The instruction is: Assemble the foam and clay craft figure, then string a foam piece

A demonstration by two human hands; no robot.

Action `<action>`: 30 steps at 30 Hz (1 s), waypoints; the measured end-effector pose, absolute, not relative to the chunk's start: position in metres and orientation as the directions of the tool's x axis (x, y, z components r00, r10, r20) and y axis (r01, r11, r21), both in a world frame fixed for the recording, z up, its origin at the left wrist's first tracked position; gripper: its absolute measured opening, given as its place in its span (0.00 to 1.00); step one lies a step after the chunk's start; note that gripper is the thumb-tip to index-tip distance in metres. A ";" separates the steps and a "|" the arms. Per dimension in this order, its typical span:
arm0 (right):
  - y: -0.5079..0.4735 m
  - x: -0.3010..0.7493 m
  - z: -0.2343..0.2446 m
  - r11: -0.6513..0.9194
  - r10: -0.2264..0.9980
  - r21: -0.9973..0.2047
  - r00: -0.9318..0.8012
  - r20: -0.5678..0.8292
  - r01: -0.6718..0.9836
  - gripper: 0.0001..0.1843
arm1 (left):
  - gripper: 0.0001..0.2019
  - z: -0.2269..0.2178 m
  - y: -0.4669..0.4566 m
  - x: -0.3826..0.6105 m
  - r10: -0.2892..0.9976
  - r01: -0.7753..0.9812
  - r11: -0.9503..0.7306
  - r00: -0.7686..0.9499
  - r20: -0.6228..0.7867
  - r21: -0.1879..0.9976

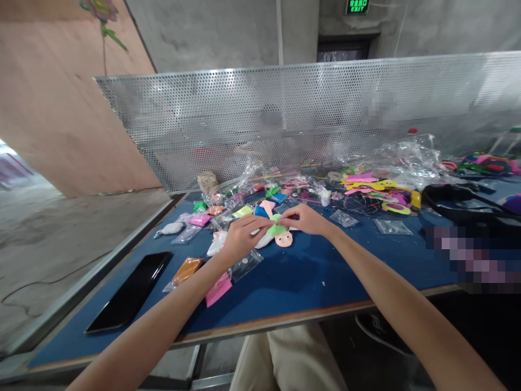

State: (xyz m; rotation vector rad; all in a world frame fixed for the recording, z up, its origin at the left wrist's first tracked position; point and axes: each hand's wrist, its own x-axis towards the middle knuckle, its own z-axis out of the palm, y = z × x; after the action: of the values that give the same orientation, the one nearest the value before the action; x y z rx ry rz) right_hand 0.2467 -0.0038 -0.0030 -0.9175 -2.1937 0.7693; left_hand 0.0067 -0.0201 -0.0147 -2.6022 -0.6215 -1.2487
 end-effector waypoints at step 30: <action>0.017 0.266 -0.016 0.616 0.782 -0.579 -0.502 0.370 0.533 0.20 | 0.08 -0.015 -0.024 0.003 0.299 0.481 -0.876 0.496 0.815 0.028</action>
State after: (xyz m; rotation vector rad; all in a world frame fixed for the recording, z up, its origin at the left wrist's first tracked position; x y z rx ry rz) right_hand 0.2660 0.0174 -0.0158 -1.0293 -2.2257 0.5265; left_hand 0.0030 -0.0244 -0.0153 -2.5355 -0.6706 -1.3222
